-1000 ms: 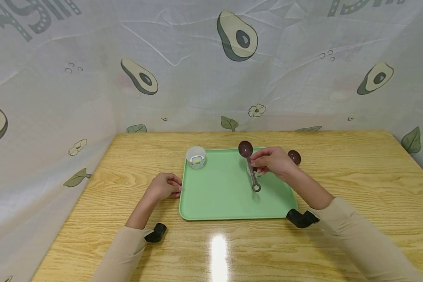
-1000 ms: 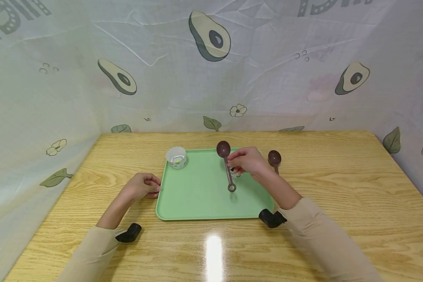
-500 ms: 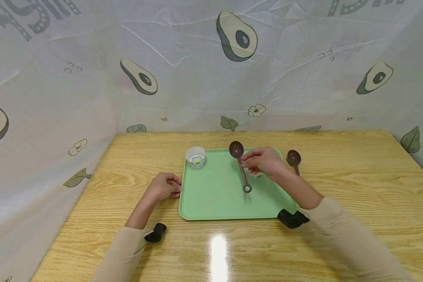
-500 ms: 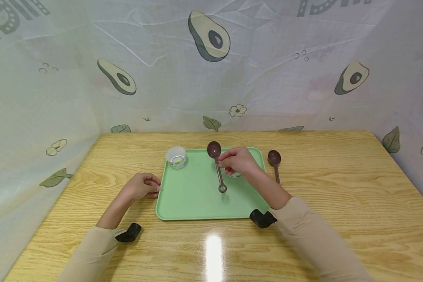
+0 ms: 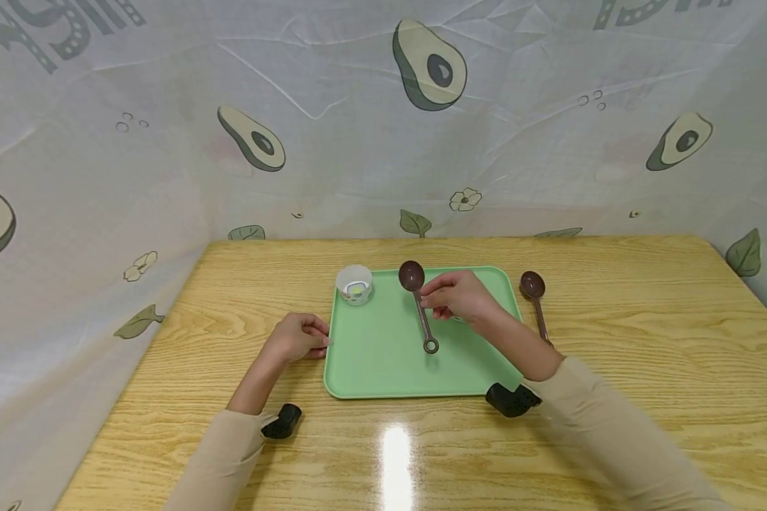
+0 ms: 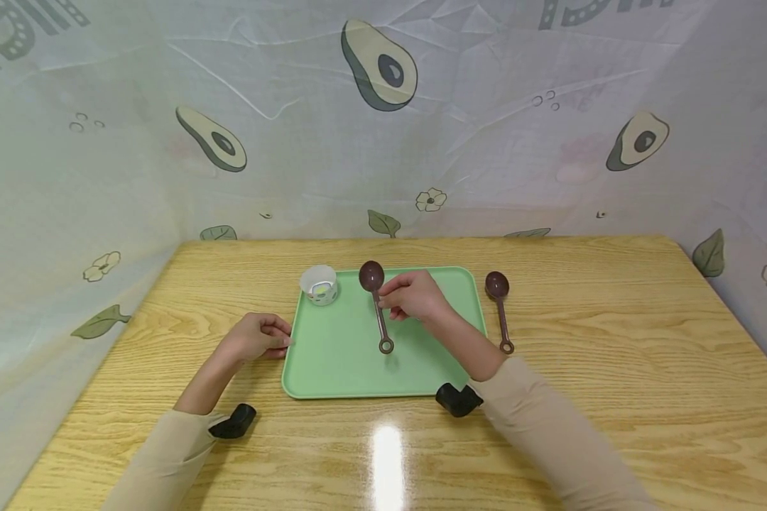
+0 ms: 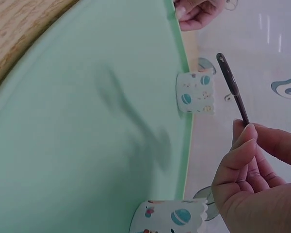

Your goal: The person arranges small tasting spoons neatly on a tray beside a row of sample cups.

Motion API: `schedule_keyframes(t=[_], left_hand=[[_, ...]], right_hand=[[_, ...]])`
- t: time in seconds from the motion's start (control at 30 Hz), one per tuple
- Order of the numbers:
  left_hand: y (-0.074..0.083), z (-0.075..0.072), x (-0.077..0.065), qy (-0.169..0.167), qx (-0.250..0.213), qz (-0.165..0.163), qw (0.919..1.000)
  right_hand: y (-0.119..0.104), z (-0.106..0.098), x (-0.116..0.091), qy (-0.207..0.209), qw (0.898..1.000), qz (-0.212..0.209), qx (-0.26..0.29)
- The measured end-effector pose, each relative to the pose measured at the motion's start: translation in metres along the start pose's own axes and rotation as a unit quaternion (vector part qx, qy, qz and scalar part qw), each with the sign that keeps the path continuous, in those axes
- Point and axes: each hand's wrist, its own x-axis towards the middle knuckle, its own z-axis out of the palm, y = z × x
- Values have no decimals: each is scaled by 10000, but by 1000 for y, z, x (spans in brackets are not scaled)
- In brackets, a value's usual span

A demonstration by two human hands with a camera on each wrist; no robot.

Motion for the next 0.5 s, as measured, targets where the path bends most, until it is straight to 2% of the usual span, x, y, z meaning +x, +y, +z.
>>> schedule_keyframes(t=[0.5], left_hand=[[1,0,0,6,87,20,10000]], right_hand=[[8,27,9,37,9999,97,4]])
